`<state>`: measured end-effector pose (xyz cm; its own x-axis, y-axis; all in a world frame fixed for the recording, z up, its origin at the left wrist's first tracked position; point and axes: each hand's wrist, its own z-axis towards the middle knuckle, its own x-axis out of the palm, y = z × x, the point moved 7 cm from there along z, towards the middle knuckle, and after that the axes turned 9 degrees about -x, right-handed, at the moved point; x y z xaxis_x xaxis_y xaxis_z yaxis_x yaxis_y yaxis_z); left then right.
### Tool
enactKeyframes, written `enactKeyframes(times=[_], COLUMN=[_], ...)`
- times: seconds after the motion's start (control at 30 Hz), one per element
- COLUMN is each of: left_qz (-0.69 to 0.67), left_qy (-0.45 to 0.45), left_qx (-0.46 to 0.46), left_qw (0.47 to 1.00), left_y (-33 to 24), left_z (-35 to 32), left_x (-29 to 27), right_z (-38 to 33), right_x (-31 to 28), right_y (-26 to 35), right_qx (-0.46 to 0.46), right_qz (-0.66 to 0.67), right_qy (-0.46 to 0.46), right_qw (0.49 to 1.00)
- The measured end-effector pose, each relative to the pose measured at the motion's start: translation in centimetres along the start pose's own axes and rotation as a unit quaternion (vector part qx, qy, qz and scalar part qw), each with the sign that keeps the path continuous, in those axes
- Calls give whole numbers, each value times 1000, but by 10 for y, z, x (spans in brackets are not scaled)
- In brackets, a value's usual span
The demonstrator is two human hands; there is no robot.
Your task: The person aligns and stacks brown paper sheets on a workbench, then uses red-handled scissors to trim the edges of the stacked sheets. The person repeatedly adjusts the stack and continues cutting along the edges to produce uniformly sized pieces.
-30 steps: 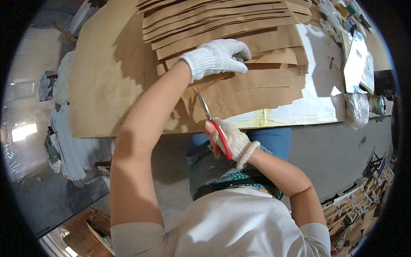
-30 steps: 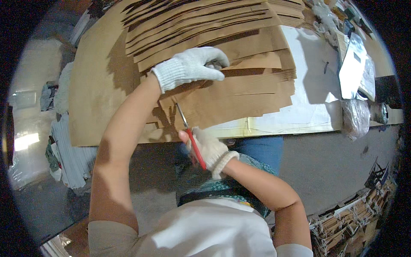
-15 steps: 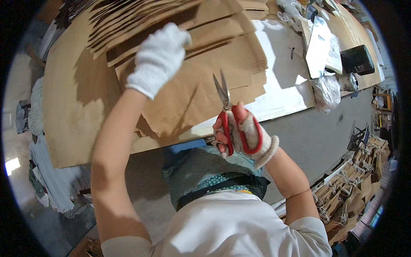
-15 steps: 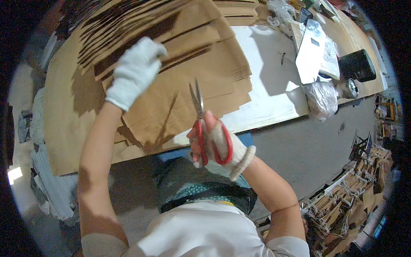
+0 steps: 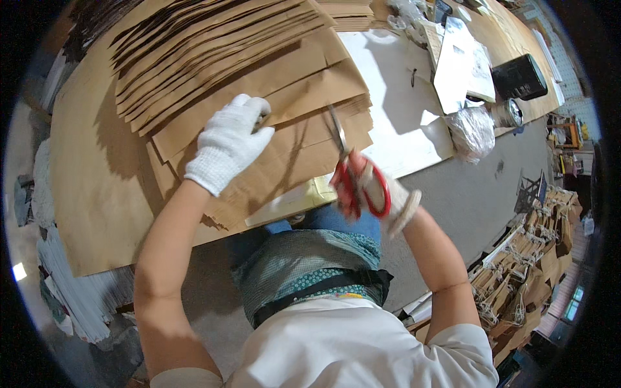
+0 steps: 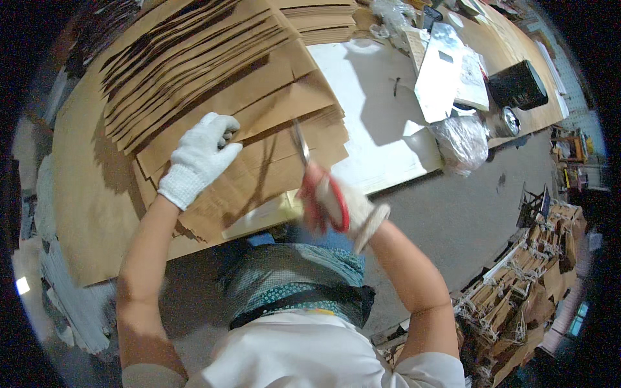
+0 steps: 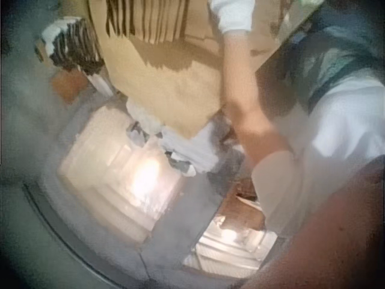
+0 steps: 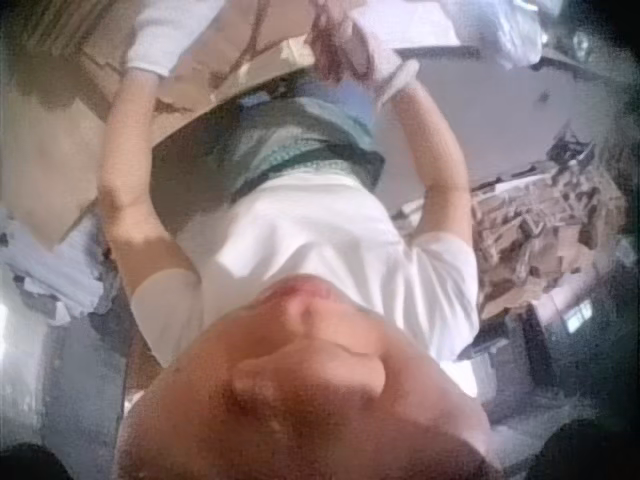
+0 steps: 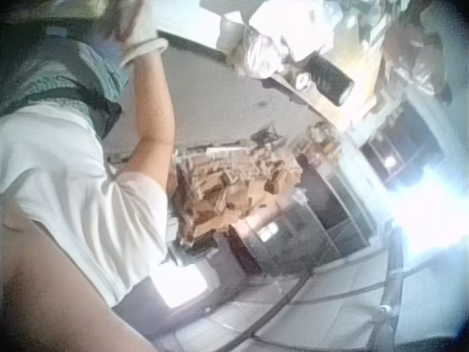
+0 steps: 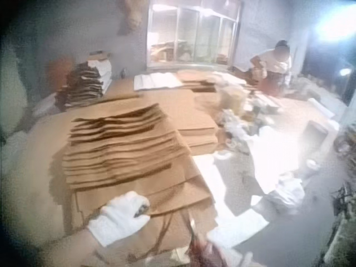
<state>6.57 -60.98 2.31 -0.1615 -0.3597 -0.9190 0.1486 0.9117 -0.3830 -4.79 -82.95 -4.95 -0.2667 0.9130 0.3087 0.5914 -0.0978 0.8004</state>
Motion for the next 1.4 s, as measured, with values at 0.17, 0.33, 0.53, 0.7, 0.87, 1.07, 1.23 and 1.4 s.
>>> enactKeyframes(times=[0.17,0.33,0.53,0.7,0.87,1.07,1.23,1.4], left_qz=[-40,-116,-143,-120,51,176,21,54], left_qy=[34,116,194,124,-146,-106,-15,-11], left_qx=[16,65,34,54,92,70,78,-10], left_qw=[998,984,970,983,984,976,997,998], left_y=[4,24,18,26,33,5,-9,-11], left_z=[0,19,18,28,42,22,-11,-6], left_x=[-1,0,-8,-2,-50,-38,4,8], right_z=[18,10,32,40,10,-9,9,1], right_x=[-32,59,178,178,139,85,71,62], right_y=[17,-31,-54,-45,-31,4,-4,7], right_qx=[-58,-66,-10,51,98,-33,41,-45], right_qz=[-21,-19,-67,-130,-87,191,289,107], right_qy=[-107,-27,163,100,98,87,136,122], right_qw=[992,997,984,985,987,977,947,986])
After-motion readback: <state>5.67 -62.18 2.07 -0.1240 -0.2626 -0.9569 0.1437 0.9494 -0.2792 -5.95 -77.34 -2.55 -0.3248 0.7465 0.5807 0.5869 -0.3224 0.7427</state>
